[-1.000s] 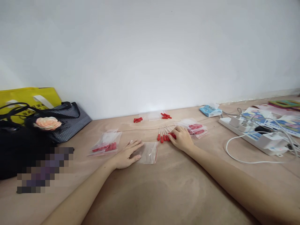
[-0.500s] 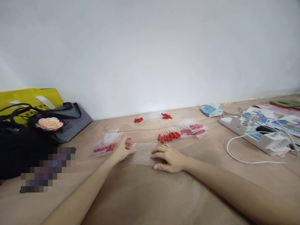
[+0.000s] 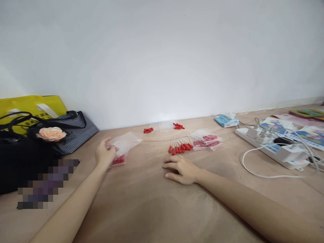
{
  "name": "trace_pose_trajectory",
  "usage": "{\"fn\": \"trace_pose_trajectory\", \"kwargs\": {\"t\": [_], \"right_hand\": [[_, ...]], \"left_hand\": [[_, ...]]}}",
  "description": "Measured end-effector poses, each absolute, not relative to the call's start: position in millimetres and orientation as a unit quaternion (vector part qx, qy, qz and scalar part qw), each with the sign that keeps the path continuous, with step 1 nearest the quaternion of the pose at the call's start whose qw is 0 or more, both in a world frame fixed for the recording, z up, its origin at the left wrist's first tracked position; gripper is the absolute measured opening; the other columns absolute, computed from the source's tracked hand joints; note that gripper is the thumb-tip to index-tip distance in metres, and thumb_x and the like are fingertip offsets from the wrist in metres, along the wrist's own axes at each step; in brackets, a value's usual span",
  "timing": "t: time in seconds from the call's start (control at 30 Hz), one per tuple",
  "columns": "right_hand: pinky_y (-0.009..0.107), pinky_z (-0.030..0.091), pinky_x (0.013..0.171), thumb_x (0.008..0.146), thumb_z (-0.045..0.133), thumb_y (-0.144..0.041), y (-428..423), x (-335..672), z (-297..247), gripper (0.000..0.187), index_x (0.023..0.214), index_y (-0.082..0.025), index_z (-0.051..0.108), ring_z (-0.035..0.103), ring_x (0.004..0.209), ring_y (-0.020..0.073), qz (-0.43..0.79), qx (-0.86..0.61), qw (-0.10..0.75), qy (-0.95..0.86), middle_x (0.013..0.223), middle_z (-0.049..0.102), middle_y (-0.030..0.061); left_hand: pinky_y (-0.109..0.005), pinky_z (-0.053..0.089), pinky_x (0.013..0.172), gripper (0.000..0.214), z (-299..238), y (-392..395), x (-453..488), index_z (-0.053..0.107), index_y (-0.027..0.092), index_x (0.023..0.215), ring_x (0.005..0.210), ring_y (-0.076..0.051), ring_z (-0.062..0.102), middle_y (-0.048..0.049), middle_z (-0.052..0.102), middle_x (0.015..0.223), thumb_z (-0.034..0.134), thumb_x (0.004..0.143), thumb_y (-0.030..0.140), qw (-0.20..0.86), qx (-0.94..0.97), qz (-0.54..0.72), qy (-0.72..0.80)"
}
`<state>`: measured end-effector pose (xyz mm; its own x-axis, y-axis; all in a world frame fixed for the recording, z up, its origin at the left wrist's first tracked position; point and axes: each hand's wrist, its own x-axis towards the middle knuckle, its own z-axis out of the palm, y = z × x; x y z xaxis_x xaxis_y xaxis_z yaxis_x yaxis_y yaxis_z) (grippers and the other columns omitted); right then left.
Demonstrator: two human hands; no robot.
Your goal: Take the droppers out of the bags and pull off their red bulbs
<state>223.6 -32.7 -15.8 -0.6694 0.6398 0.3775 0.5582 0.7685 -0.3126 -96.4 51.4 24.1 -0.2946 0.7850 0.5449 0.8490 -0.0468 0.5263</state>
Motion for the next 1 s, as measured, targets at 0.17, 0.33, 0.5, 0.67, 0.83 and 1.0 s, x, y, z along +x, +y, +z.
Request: {"fn": "trace_pose_trajectory", "kwargs": {"t": [0.17,0.33,0.5,0.67,0.83,1.0], "right_hand": [[0.034,0.038,0.087,0.081,0.051,-0.039,-32.2,223.7,-15.1,0.036,0.11,-0.019,0.056,0.051,0.1,0.0183,0.09,-0.332,0.235,-0.909,0.111,0.055,0.0078],[0.034,0.037,0.087,0.081,0.05,-0.038,-32.3,223.7,-14.8,0.035,0.11,-0.019,0.056,0.051,0.101,0.0189,0.099,-0.327,0.236,-0.91,0.111,0.055,0.0086],[0.034,0.037,0.087,0.081,0.05,-0.038,-32.8,223.5,-14.0,0.035,0.11,-0.019,0.056,0.051,0.1,0.019,0.102,-0.33,0.237,-0.908,0.11,0.055,0.0085],[0.034,0.037,0.086,0.081,0.051,-0.038,-32.3,223.4,-14.7,0.035,0.11,-0.02,0.056,0.051,0.1,0.019,0.097,-0.331,0.238,-0.908,0.11,0.055,0.0085],[0.035,0.037,0.086,0.081,0.051,-0.039,-31.9,223.7,-15.3,0.035,0.11,-0.02,0.056,0.051,0.099,0.0192,0.094,-0.333,0.238,-0.907,0.11,0.055,0.0085],[0.035,0.036,0.087,0.08,0.051,-0.039,-32.2,223.6,-13.5,0.035,0.109,-0.02,0.056,0.051,0.099,0.0191,0.096,-0.337,0.234,-0.907,0.111,0.055,0.0079]], "left_hand": [[-0.043,0.045,0.063,0.034,17.1,46.5,-141.8,0.05,0.013,0.1,0.075,-0.023,0.05,-0.004,0.05,0.079,0.052,0.069,0.027,0.103,-0.549,-0.426,-0.712],[-0.054,0.04,0.074,0.035,14.0,17.6,-128.6,0.053,0.016,0.099,0.099,-0.033,0.044,-0.0116,0.048,0.1,0.051,0.074,0.04,0.214,-0.59,-0.37,-0.685],[-0.046,0.03,0.094,0.018,21.1,-5.2,-114.6,0.063,0.024,0.08,0.104,-0.026,0.048,-0.005,0.058,0.103,0.049,0.076,0.034,0.28,-0.836,-0.164,-0.443],[-0.045,0.027,0.099,0.023,18.2,0.0,-127.2,0.065,0.026,0.082,0.107,-0.025,0.05,-0.005,0.061,0.107,0.042,0.078,0.024,0.266,-0.879,-0.079,-0.387],[-0.045,0.024,0.103,0.033,12.2,9.7,-129.6,0.064,0.024,0.088,0.112,-0.024,0.047,-0.0059,0.06,0.111,0.036,0.075,0.012,0.224,-0.898,-0.073,-0.371],[-0.045,0.027,0.1,0.033,11.0,13.7,-119.4,0.062,0.019,0.094,0.11,-0.026,0.049,-0.0115,0.06,0.108,0.035,0.076,0.013,0.256,-0.884,-0.067,-0.385]]}}
